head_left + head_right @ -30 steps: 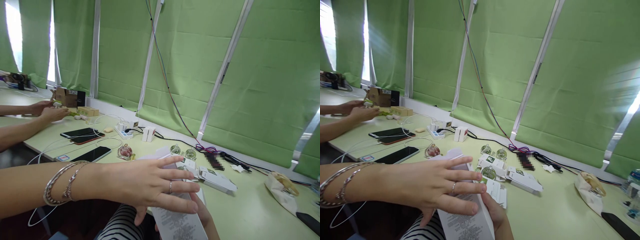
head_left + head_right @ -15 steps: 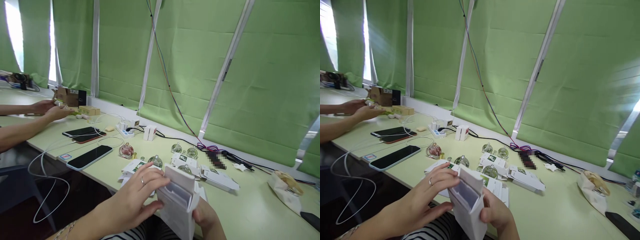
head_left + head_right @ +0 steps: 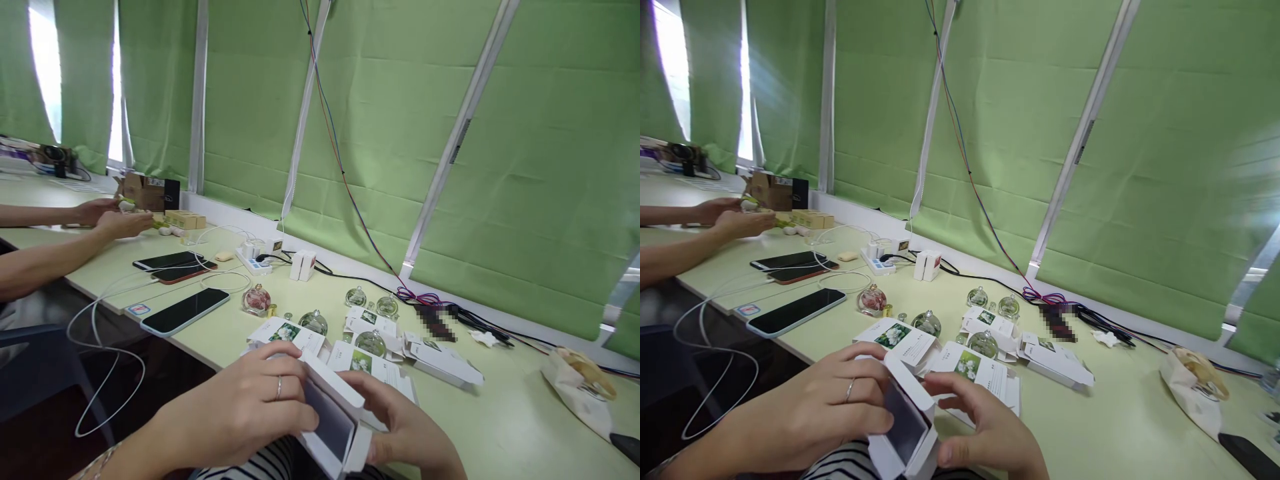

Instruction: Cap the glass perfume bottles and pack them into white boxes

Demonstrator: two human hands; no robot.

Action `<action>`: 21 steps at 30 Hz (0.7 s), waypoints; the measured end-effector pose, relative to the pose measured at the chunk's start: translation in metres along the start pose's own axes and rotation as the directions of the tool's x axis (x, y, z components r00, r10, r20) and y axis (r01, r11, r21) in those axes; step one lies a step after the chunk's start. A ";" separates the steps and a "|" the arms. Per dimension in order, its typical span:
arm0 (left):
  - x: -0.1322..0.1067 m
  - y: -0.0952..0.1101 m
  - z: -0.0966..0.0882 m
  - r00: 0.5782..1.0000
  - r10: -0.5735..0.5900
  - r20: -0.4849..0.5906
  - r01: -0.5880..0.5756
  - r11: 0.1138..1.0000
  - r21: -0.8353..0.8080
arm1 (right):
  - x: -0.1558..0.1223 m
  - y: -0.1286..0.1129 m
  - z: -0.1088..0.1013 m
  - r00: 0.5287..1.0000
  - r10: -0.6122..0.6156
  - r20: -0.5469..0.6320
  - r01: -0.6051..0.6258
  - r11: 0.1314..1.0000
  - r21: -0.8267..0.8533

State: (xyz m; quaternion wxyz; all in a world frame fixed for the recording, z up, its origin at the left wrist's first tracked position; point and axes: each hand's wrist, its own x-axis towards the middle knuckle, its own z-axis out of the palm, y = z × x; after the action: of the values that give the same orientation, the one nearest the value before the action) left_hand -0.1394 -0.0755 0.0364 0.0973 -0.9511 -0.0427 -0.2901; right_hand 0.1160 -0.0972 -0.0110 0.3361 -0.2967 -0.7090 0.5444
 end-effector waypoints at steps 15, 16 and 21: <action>-0.001 -0.010 0.027 0.994 -0.104 0.042 0.101 0.994 0.050 | -0.026 -0.033 0.014 0.936 -0.282 -0.211 0.033 0.666 -0.745; -0.001 -0.010 0.029 0.993 -0.112 0.027 0.111 0.993 0.049 | -0.026 -0.032 0.015 0.940 -0.260 -0.220 0.000 0.645 -0.764; 0.003 -0.007 0.040 0.991 -0.132 -0.023 0.133 0.990 0.041 | -0.020 -0.025 0.016 0.939 -0.165 -0.302 -0.137 0.626 -0.767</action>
State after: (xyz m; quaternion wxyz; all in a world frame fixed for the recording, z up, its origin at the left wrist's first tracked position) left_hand -0.1168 -0.0601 0.0067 0.0982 -0.9410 -0.1109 -0.3044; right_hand 0.1138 -0.1286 0.0075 0.2972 -0.4972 -0.8061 0.1208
